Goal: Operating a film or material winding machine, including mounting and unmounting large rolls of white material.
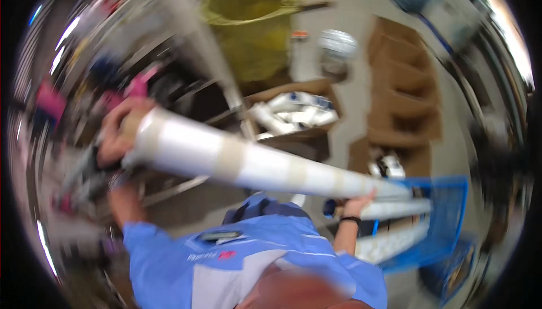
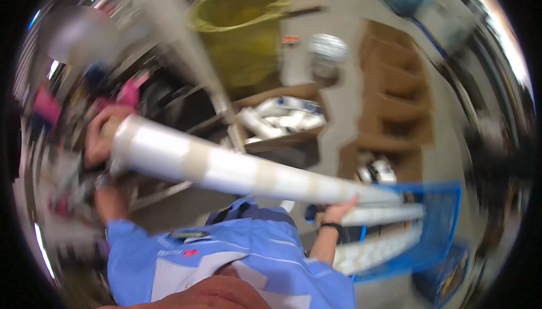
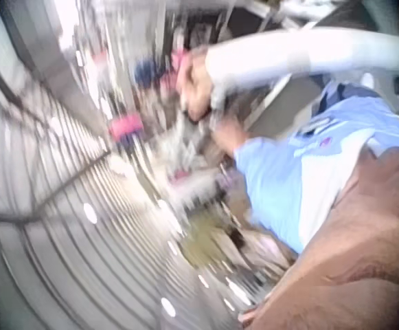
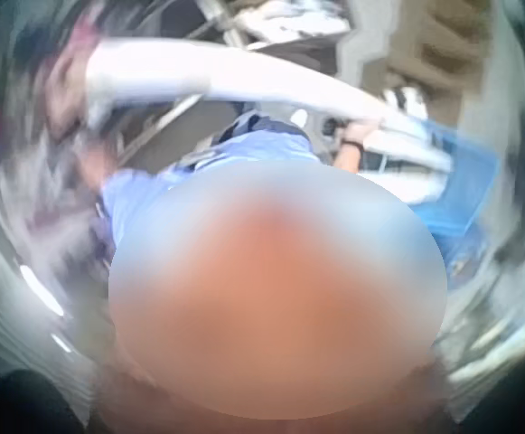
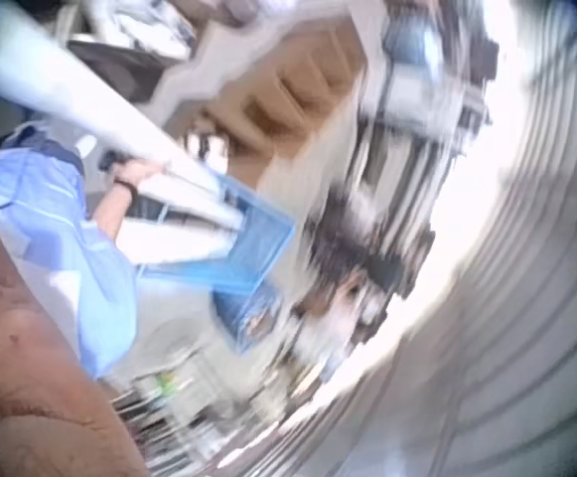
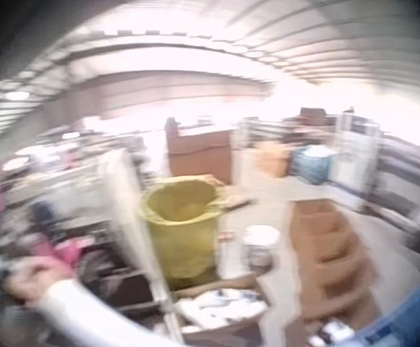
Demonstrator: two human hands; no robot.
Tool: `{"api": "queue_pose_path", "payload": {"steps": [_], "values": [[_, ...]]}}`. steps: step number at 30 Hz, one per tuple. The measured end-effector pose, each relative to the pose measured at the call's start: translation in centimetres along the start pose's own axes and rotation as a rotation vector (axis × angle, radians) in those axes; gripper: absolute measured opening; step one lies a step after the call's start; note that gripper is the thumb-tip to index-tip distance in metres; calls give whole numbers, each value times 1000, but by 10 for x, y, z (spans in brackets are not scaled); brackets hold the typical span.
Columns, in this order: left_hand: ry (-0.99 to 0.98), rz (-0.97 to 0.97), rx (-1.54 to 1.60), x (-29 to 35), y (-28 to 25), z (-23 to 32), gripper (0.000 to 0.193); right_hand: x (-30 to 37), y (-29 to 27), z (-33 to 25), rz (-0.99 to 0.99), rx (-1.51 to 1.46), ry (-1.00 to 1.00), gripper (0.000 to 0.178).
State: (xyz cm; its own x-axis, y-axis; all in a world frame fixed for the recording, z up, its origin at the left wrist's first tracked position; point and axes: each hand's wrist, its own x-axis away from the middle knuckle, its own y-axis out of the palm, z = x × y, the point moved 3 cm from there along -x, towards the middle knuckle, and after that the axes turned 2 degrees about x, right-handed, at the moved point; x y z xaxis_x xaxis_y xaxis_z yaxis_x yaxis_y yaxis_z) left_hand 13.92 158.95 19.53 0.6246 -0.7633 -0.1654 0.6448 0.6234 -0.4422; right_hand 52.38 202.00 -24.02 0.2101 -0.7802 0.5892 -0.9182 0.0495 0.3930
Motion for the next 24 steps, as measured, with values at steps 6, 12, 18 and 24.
{"api": "queue_pose_path", "payload": {"steps": [6, 12, 18, 24], "values": [[-27, 671, 812, 60, 13, -165, 72, -6, 55, 1, -81, -171, 69, 77], [-54, 945, 1402, 88, 27, -279, 67, -3, 111, -33, -90, -199, -74, 78], [64, 1082, 1455, 90, 2, -293, 72, 3, 245, -71, -386, -126, -283, 92], [186, 1257, 1370, 102, -44, -306, 70, -48, 406, -38, -634, -119, -86, 86]]}}
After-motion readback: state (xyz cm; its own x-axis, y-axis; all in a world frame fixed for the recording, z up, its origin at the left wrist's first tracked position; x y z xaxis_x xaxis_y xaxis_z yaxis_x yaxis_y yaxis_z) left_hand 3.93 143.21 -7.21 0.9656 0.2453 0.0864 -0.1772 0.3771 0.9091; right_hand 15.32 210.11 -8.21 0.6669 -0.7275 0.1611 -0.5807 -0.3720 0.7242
